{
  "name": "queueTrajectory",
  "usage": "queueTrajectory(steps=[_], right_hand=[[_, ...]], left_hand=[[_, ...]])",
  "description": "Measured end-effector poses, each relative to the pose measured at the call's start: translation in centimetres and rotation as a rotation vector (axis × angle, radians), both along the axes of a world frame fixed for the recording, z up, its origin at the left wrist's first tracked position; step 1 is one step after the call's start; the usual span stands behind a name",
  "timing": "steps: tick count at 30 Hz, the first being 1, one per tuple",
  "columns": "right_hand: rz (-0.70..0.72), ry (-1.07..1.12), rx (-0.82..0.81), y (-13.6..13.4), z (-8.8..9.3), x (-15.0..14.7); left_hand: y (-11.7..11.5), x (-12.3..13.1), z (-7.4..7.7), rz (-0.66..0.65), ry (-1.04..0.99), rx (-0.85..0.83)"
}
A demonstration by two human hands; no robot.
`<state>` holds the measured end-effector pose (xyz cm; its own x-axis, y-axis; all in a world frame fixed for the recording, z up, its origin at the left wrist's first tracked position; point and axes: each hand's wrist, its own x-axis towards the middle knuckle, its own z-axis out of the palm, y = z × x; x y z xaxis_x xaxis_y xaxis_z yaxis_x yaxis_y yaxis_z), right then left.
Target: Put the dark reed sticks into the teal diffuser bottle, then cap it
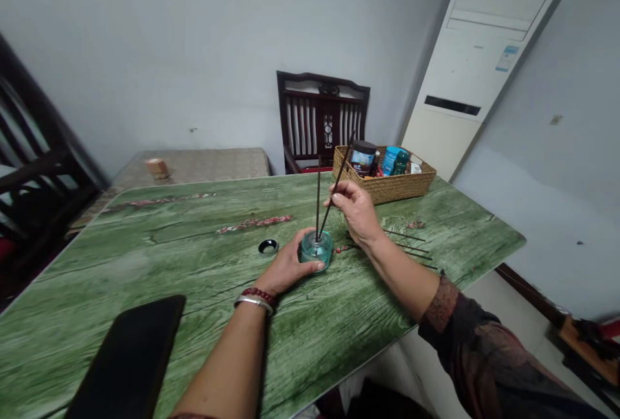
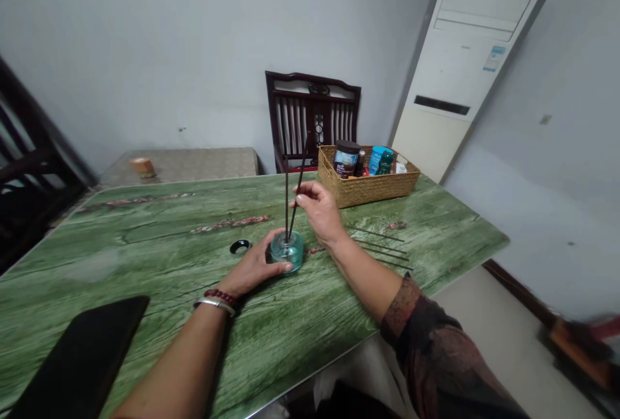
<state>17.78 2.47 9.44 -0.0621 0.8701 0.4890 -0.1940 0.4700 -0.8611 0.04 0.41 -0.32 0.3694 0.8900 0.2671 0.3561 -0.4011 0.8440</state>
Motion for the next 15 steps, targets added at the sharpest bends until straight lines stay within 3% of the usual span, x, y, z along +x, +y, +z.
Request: queueTrajectory(steps=[4, 8, 15], right_hand=[[0.005, -0.048, -0.040, 0.1, -1.9, -0.3], [-0.029, -0.251, -0.020, -0.3, -3.1, 0.8], [-0.413, -0.772, 0.083, 0.6, -4.3, 9.1]], left_hand=[[0.1, 0.0, 0.0, -0.003, 0.010, 0.002], [0.1, 0.0, -0.1, 0.002, 0.000, 0.011], [-0.1, 0.0, 0.2, 0.007, 0.011, -0.021]])
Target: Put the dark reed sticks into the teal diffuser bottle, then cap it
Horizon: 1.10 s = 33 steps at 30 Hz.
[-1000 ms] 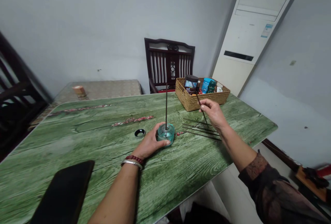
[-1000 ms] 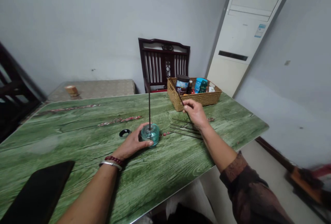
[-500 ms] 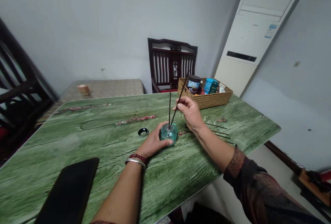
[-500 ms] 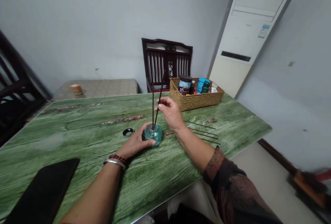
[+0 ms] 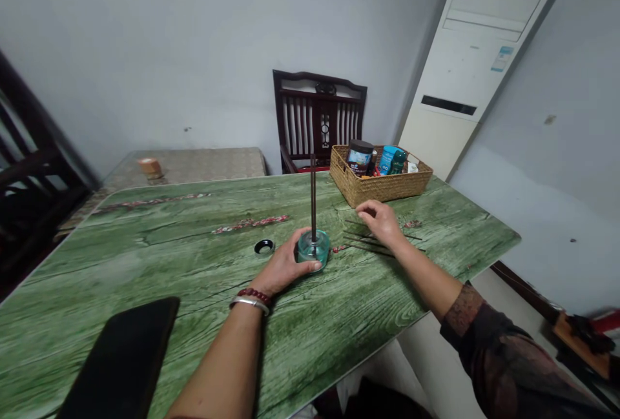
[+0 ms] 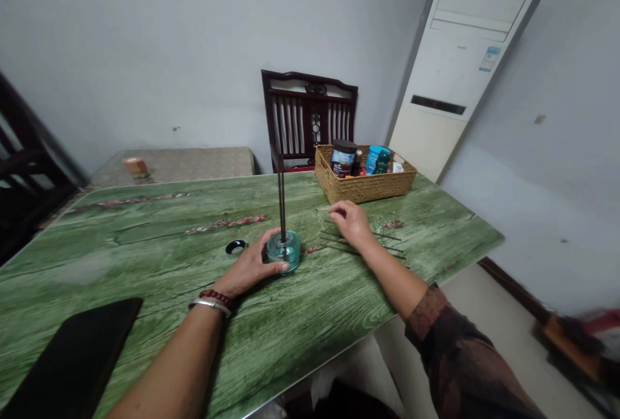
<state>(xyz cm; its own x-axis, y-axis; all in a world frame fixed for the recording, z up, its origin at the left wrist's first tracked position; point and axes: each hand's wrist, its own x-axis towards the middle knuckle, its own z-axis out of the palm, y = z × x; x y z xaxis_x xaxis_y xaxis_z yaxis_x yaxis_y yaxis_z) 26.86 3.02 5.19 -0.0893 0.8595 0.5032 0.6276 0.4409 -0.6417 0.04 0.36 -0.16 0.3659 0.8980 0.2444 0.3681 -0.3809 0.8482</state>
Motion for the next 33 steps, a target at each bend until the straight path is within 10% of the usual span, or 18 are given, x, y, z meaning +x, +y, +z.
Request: queueTrajectory(steps=[7, 21, 33], right_hand=[[-0.298, -0.721, -0.268, 0.6, -3.1, 7.0], [-0.316, -0.790, -0.268, 0.0, -3.2, 6.9], [0.192, 0.564, 0.056, -0.9, 3.9, 0.0]], left_hand=[[0.1, -0.1, 0.0, 0.009, 0.019, 0.003], [0.2, -0.1, -0.1, 0.010, 0.044, -0.010], [0.3, -0.1, -0.4, -0.009, 0.019, 0.017]])
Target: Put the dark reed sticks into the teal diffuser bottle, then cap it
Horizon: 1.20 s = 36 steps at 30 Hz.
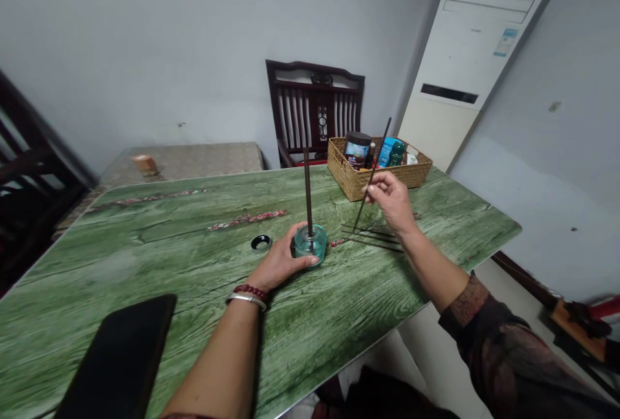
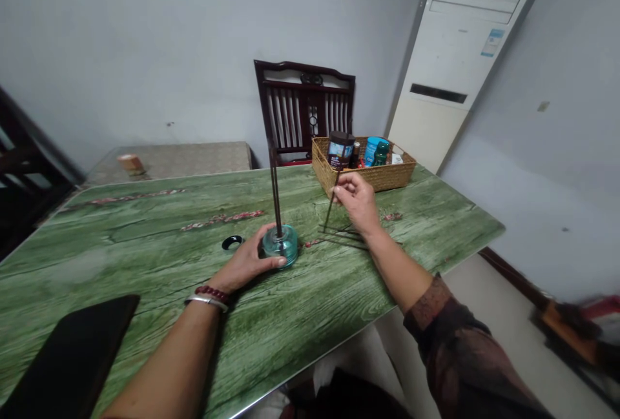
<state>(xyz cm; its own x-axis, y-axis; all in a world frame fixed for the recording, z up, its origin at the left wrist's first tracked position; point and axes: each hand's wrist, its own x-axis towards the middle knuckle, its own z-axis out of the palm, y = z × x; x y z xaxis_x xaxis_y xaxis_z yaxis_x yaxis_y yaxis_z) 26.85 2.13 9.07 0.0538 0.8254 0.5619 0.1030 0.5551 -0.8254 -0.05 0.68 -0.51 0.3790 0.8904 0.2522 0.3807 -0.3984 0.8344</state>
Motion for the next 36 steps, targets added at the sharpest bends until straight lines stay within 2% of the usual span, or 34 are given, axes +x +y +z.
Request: queueTrajectory(steps=[4, 8, 14, 20, 24, 29, 33, 36], right_hand=[[0.134, 0.156, 0.012, -0.5, 1.2, -3.6], [0.188, 0.187, 0.006, -0.4, 1.2, -5.9], [0.216, 0.144, -0.075, 0.0, -0.3, -7.7], [0.238, 0.003, -0.184, -0.5, -2.3, -8.7], [0.082, -0.207, -0.104, -1.0, -2.8, -6.8], [-0.122, -0.586, -0.035, -1.8, -3.5, -0.6], [-0.170, -0.967, -0.135, -3.1, -5.1, 3.7], [-0.204, -1.148, -0.227, -4.3, -6.5, 5.1]], left_hand=[[0.0, 0.0, -0.1, -0.014, 0.005, -0.012], [0.0, 0.0, -0.1, -0.004, -0.004, -0.006], [-0.1, 0.1, 0.0, 0.000, -0.019, -0.003], [0.0, 0.1, 0.0, -0.018, -0.033, 0.005], [0.1, 0.1, -0.2, -0.011, -0.020, 0.009], [-0.1, 0.1, 0.3, 0.003, 0.019, -0.011], [-0.1, 0.0, 0.4, -0.003, 0.024, -0.019], [0.0, -0.1, 0.3, -0.003, 0.025, -0.009]])
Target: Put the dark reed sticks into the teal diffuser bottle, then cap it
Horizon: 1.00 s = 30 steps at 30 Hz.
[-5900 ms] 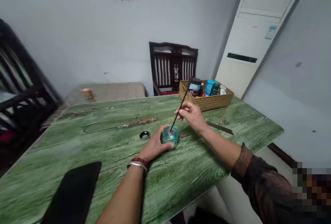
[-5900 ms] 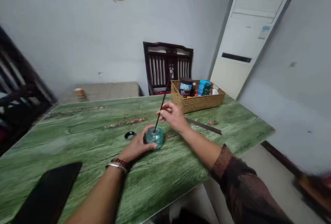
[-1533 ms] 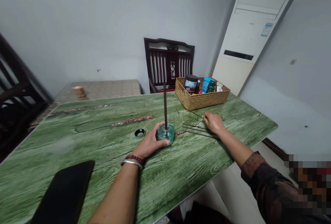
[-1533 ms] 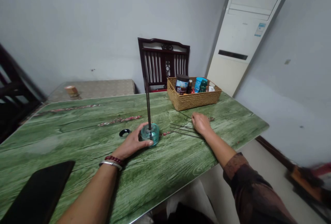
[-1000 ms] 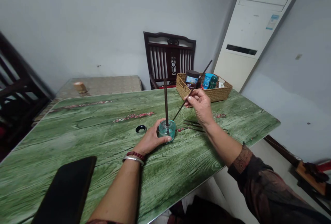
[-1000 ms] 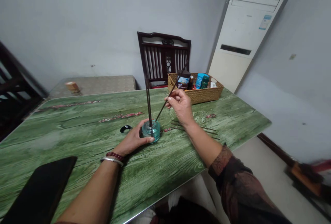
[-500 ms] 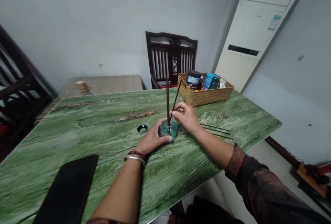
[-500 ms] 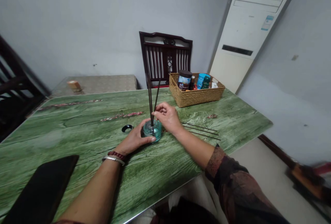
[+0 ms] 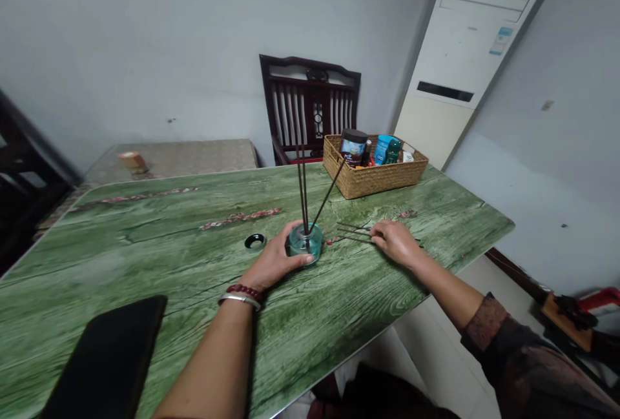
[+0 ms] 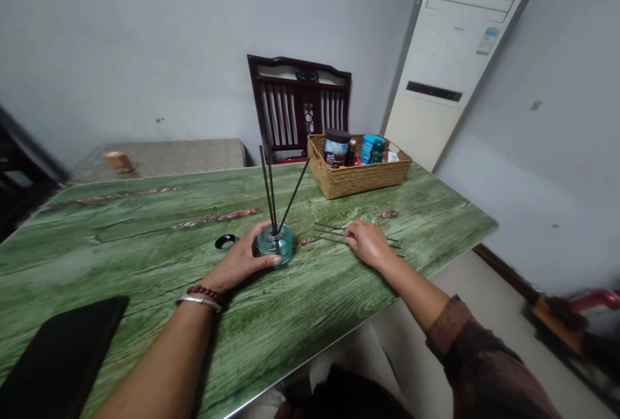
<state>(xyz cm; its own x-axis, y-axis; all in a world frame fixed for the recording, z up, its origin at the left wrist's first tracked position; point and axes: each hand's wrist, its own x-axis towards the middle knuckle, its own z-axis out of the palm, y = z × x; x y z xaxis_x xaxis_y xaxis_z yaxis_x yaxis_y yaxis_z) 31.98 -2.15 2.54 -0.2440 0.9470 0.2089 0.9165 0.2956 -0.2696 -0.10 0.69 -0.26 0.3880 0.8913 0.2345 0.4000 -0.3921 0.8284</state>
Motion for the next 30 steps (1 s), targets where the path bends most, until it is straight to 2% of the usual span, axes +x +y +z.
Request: queueTrajectory(steps=[4, 8, 13, 16, 19, 23, 27, 30], right_hand=[[-0.052, -0.116, -0.024, -1.2, -1.4, 0.4], [-0.082, -0.191, -0.021, -1.8, -2.0, 0.3], [-0.091, -0.241, -0.033, -2.0, -1.8, 0.1], [-0.077, -0.164, 0.011, -2.1, -1.1, 0.1], [-0.032, 0.033, 0.120, -2.0, 0.3, 0.1], [0.070, 0.421, 0.264, -1.4, 3.1, -0.8], [0.208, 0.945, 0.173, -1.0, 6.1, -3.3], [0.326, 1.219, 0.104, -0.3, 7.7, -5.8]], left_hand=[[0.0, -0.1, -0.1, 0.001, 0.017, -0.006], [-0.1, 0.0, 0.1, 0.003, 0.026, -0.018], [-0.2, 0.1, 0.4, 0.017, 0.003, -0.012], [-0.3, 0.1, 0.4, 0.024, 0.010, -0.016], [-0.3, 0.1, 0.3, 0.020, 0.022, -0.021], [-0.1, 0.1, 0.2, 0.007, 0.013, -0.013], [-0.1, 0.0, 0.0, 0.003, 0.009, -0.015], [-0.1, 0.0, 0.1, 0.002, 0.014, -0.015]])
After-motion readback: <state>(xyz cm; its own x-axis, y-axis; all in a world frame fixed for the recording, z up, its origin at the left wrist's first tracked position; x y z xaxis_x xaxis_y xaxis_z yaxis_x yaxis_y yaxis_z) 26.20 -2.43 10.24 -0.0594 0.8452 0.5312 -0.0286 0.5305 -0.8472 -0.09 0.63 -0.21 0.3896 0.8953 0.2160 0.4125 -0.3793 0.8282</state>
